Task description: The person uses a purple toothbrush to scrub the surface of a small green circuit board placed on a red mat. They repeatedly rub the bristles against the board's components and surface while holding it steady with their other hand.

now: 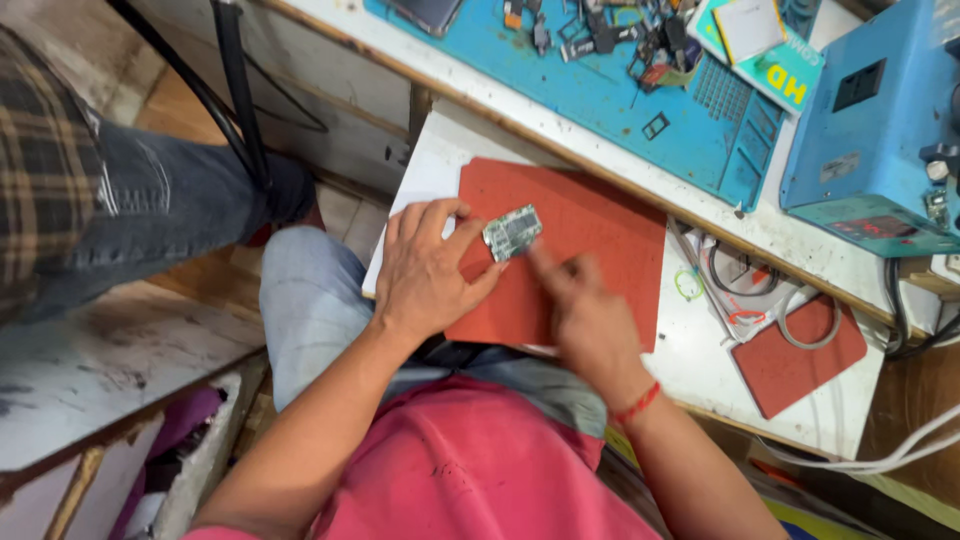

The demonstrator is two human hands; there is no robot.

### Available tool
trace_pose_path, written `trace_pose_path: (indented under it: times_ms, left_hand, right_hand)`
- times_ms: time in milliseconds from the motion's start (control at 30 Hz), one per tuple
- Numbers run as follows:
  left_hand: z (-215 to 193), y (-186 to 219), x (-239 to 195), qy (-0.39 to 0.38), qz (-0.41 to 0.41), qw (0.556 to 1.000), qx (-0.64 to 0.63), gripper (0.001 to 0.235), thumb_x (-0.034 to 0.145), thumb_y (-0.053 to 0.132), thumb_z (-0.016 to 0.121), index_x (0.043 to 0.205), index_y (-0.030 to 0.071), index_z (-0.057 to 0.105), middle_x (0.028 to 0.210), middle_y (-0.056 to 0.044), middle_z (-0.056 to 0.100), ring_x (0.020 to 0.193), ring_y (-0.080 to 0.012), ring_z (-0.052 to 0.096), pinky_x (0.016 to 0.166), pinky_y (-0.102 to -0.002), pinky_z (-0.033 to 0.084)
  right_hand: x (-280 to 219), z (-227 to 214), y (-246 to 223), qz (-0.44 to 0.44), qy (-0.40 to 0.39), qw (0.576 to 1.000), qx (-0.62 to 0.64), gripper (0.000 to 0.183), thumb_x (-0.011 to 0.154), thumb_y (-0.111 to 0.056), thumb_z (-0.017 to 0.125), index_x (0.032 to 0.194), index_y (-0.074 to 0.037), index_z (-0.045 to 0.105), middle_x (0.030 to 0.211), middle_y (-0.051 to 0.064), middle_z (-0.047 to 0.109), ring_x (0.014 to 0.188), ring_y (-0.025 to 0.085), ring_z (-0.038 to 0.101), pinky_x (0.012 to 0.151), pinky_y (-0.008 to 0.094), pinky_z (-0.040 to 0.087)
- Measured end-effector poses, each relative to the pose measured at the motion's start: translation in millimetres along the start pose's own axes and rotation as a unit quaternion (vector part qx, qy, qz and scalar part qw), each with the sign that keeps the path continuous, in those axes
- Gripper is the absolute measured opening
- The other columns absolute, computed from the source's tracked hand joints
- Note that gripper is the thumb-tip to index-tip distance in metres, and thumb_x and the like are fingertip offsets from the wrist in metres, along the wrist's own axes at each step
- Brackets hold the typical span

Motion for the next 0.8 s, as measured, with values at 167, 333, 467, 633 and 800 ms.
trace_pose_path:
  times_ms: [167, 333, 467, 633, 800]
  left_hand:
    - [2.2, -1.4, -1.0, -0.005, -0.008, 1.000, -0.007, 0.044, 0.075, 0.033, 0.085, 0.111, 0.008, 0.075, 0.120, -0.007, 0.059, 0.113, -0.0290, 0.053, 0.100, -0.046, 0.040]
    - [-0.8, -0.6, 3.2, -0.002, -0.002, 1.000, -0.001, 0.047, 0.075, 0.036, 0.085, 0.111, 0.007, 0.075, 0.119, -0.007, 0.060, 0.112, -0.0296, 0.053, 0.099, -0.045, 0.040]
    - [0.0, 1.7, -0.2, 0.004, -0.007, 1.000, -0.004, 0.044, 0.076, 0.036, 0.085, 0.108, 0.007, 0.075, 0.118, -0.008, 0.060, 0.110, -0.0297, 0.053, 0.098, -0.046, 0.040]
    - [2.7, 0.7, -0.4, 0.001, 0.000, 1.000, 0.001, 0.034, 0.078, 0.031, 0.084, 0.101, 0.007, 0.073, 0.114, -0.005, 0.061, 0.110, -0.0264, 0.055, 0.099, -0.045, 0.041]
    - [1.4, -0.2, -0.9, 0.018, 0.006, 1.000, 0.003, 0.036, 0.079, 0.027, 0.083, 0.108, 0.007, 0.072, 0.114, -0.004, 0.061, 0.111, -0.0253, 0.056, 0.101, -0.045, 0.042]
  right_hand:
    - [6.9, -2.6, -0.2, -0.025, 0.031, 0.999, -0.011, 0.067, 0.088, 0.000, 0.051, 0.151, -0.023, 0.051, 0.106, 0.015, 0.064, 0.071, 0.037, 0.068, 0.062, 0.047, 0.057]
    - [7.7, -2.0, -7.3, -0.039, -0.002, 0.999, -0.004, 0.065, 0.088, -0.001, 0.053, 0.148, -0.023, 0.055, 0.102, 0.015, 0.063, 0.069, 0.037, 0.067, 0.064, 0.048, 0.056]
    - [19.8, -13.6, 6.0, -0.008, 0.029, 0.999, 0.038, 0.058, 0.090, 0.000, 0.053, 0.145, -0.016, 0.057, 0.107, 0.016, 0.064, 0.080, 0.039, 0.068, 0.066, 0.049, 0.055]
    - [5.8, -15.7, 1.5, -0.014, 0.008, 0.996, 0.088, 0.055, 0.091, 0.000, 0.050, 0.145, -0.011, 0.055, 0.111, 0.018, 0.064, 0.082, 0.042, 0.068, 0.069, 0.050, 0.056]
    - [25.6, -7.5, 4.9, 0.012, 0.038, 0.997, 0.067, 0.052, 0.092, -0.005, 0.054, 0.143, -0.013, 0.058, 0.109, 0.021, 0.062, 0.083, 0.044, 0.067, 0.071, 0.052, 0.055]
Point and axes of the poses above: each hand's wrist, its own x-axis towards the middle knuckle, its own z-axis out of the palm, y = z × x, the point moved 7 cm from there along x, towards the middle knuckle
